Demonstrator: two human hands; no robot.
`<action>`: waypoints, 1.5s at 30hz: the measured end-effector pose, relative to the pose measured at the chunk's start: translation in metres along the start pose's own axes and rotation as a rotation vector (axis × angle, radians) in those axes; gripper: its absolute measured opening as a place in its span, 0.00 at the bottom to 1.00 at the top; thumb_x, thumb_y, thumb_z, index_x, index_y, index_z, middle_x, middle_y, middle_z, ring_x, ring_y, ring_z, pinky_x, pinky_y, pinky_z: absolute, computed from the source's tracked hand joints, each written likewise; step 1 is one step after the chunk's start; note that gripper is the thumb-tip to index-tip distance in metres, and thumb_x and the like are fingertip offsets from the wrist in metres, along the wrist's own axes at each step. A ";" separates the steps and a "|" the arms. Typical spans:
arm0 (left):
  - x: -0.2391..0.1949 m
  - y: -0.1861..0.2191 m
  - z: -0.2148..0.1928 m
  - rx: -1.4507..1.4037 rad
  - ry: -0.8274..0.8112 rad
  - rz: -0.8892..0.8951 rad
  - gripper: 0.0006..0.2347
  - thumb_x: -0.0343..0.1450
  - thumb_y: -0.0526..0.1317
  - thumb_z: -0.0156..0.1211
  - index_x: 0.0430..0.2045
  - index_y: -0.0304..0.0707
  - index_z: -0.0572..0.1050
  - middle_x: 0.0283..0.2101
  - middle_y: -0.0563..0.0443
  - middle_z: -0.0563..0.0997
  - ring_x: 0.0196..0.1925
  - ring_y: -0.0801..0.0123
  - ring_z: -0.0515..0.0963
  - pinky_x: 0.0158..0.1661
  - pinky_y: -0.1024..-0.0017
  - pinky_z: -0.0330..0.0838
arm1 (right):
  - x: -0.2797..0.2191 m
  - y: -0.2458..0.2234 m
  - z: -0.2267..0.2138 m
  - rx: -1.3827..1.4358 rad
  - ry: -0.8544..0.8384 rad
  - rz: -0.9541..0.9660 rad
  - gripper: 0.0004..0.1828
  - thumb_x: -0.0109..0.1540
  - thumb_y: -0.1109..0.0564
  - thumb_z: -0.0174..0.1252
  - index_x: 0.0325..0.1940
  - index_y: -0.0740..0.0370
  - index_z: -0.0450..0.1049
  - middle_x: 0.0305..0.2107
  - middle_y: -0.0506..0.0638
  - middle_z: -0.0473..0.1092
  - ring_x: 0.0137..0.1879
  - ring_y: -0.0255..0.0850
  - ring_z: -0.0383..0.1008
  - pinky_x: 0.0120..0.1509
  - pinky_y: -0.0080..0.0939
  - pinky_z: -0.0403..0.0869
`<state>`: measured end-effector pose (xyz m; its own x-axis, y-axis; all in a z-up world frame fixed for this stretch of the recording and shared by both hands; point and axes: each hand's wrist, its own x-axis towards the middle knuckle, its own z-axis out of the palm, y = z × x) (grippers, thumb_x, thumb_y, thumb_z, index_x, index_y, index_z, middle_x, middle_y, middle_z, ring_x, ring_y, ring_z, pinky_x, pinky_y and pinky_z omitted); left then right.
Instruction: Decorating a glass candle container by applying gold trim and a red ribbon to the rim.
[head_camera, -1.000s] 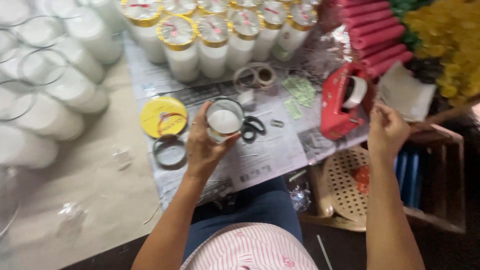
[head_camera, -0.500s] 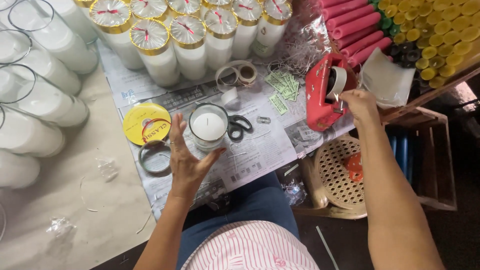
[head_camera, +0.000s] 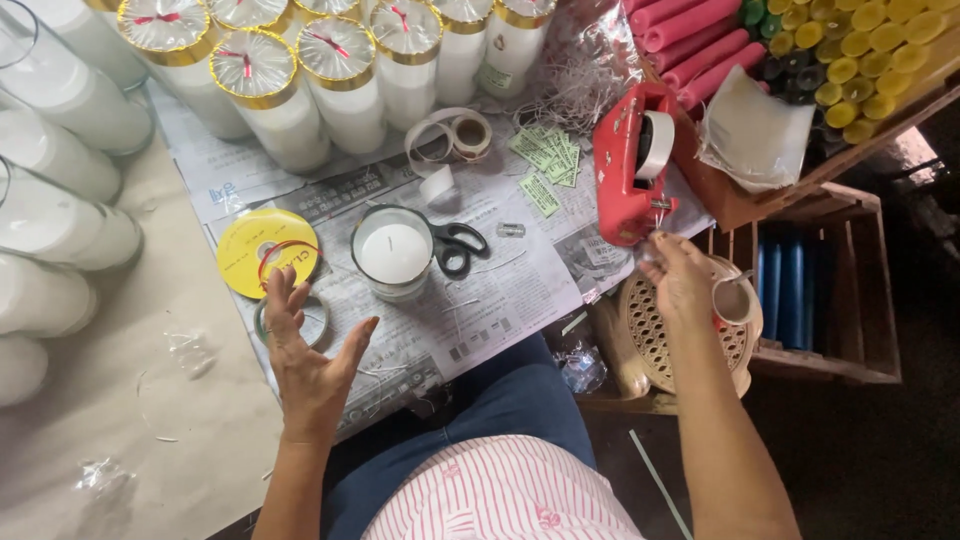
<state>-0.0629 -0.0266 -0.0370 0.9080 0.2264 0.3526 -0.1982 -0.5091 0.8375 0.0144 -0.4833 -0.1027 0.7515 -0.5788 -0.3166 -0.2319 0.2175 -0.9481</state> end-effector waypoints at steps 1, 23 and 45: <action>-0.001 -0.002 0.003 0.000 -0.002 0.001 0.47 0.63 0.40 0.77 0.73 0.31 0.47 0.67 0.25 0.63 0.64 0.30 0.69 0.61 0.39 0.62 | 0.003 0.005 0.004 0.001 0.002 0.000 0.10 0.61 0.52 0.66 0.43 0.54 0.74 0.37 0.42 0.74 0.40 0.31 0.77 0.46 0.37 0.81; -0.017 0.055 0.035 -0.041 -0.224 0.019 0.13 0.65 0.48 0.71 0.34 0.41 0.80 0.40 0.48 0.80 0.36 0.54 0.83 0.37 0.62 0.77 | -0.176 -0.058 0.120 -0.708 -1.044 -0.455 0.16 0.69 0.51 0.52 0.40 0.58 0.84 0.41 0.52 0.74 0.53 0.43 0.74 0.62 0.47 0.72; -0.018 0.062 0.007 -0.210 -0.064 -0.091 0.05 0.68 0.41 0.70 0.26 0.43 0.84 0.38 0.50 0.78 0.35 0.64 0.80 0.32 0.76 0.74 | -0.183 0.012 0.124 -0.014 -0.950 0.027 0.26 0.60 0.50 0.63 0.55 0.73 0.74 0.47 0.61 0.76 0.57 0.48 0.77 0.56 0.46 0.77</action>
<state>-0.0889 -0.0683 0.0059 0.9457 0.2070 0.2505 -0.1813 -0.3038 0.9353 -0.0492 -0.2769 -0.0523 0.9323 0.3090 -0.1881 -0.2592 0.2080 -0.9432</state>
